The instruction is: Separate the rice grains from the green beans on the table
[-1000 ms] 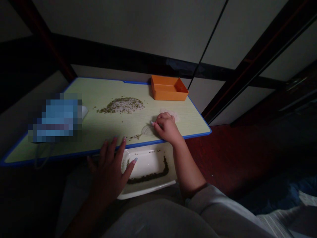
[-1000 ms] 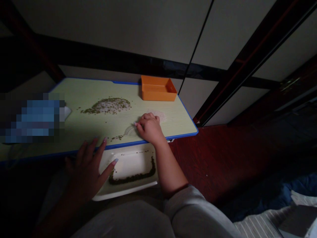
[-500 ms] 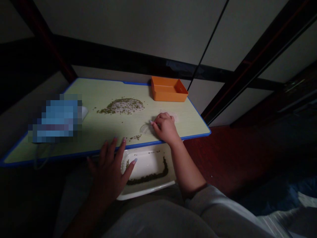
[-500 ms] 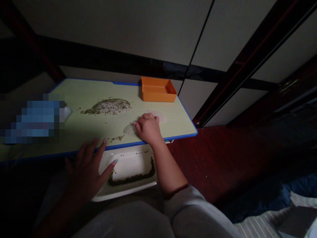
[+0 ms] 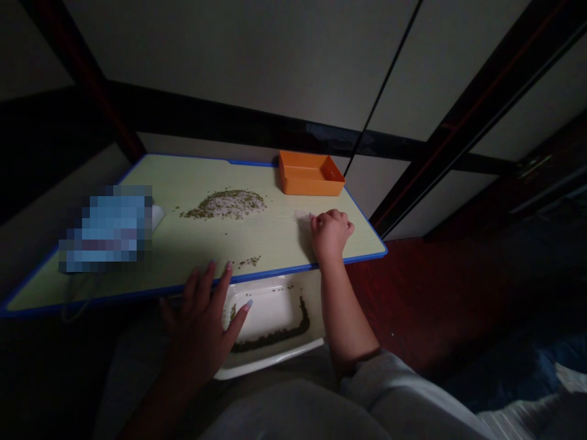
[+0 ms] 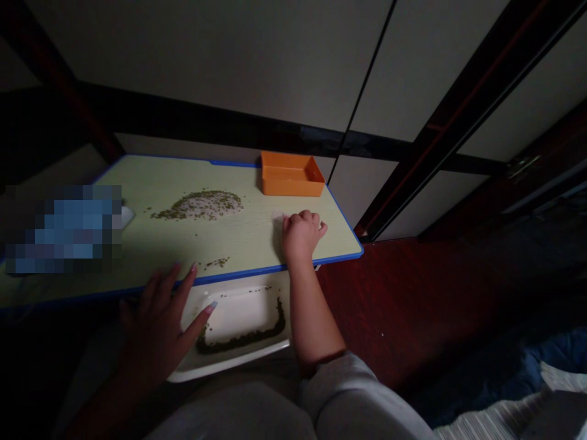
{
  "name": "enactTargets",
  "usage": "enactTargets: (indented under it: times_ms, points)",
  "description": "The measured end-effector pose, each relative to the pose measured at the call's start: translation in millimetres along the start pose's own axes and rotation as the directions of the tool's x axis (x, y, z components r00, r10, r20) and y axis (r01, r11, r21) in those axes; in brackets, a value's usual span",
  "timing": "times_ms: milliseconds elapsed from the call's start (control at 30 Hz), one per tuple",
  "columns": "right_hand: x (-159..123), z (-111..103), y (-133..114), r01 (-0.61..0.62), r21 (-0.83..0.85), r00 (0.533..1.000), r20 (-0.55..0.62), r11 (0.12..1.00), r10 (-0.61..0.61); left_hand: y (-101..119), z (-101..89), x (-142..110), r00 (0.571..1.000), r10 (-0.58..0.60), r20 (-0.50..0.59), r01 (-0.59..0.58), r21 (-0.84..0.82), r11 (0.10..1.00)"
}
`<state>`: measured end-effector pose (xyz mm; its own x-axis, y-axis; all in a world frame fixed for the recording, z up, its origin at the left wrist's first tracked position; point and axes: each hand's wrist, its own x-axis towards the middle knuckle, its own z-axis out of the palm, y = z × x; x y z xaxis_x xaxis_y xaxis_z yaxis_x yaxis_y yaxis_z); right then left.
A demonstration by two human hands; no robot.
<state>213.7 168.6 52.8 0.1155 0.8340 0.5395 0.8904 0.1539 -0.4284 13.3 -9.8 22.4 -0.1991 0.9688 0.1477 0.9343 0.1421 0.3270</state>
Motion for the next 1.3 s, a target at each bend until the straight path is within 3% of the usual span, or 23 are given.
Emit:
enactTargets:
  times_ms: [100,200,333,500,767,900,967,1067,1300]
  points:
    - [-1.9,0.1,-2.3,0.002,0.040,1.000,-0.013,0.999,-0.002,0.4,0.2,0.0,1.000,-0.003,-0.001,0.003,-0.003,1.000]
    - [-4.8,1.8,-11.5,0.061,0.114,0.991,0.111,0.992,-0.073,1.4,0.0,0.1,1.000,-0.019,0.002,0.019,0.006,1.000]
    - [-6.3,6.3,-28.4,0.177,0.150,0.940,0.268,0.973,-0.212,1.6,-0.3,0.3,1.000,-0.012,0.005,0.012,0.024,1.000]
    - [0.8,7.5,-38.9,0.248,0.034,0.942,0.226,0.968,-0.249,0.1,-0.4,0.4,1.000,-0.003,0.002,0.003,0.017,1.000]
    - [10.6,1.6,-20.6,0.056,-0.121,0.991,0.126,0.991,-0.041,-1.0,2.2,-0.3,1.000,-0.005,-0.027,0.005,0.008,1.000]
    - [6.1,2.0,-19.0,0.080,-0.046,0.992,0.104,0.996,-0.075,-0.9,3.3,-0.7,0.999,-0.001,-0.044,0.002,0.024,1.000]
    - [1.1,3.8,-21.7,0.162,0.050,0.974,0.153,0.986,-0.168,-0.4,2.7,-0.8,0.999,0.005,-0.042,-0.003,0.033,0.999]
    - [-7.6,5.5,-26.7,0.290,0.203,0.911,0.241,0.935,-0.335,-0.3,2.2,-0.8,0.999,-0.001,-0.038,0.002,0.033,0.999]
    - [-23.6,-0.2,-38.1,0.445,0.421,0.768,0.274,0.790,-0.579,-12.4,18.0,-0.2,0.996,0.038,-0.082,-0.032,0.073,0.997]
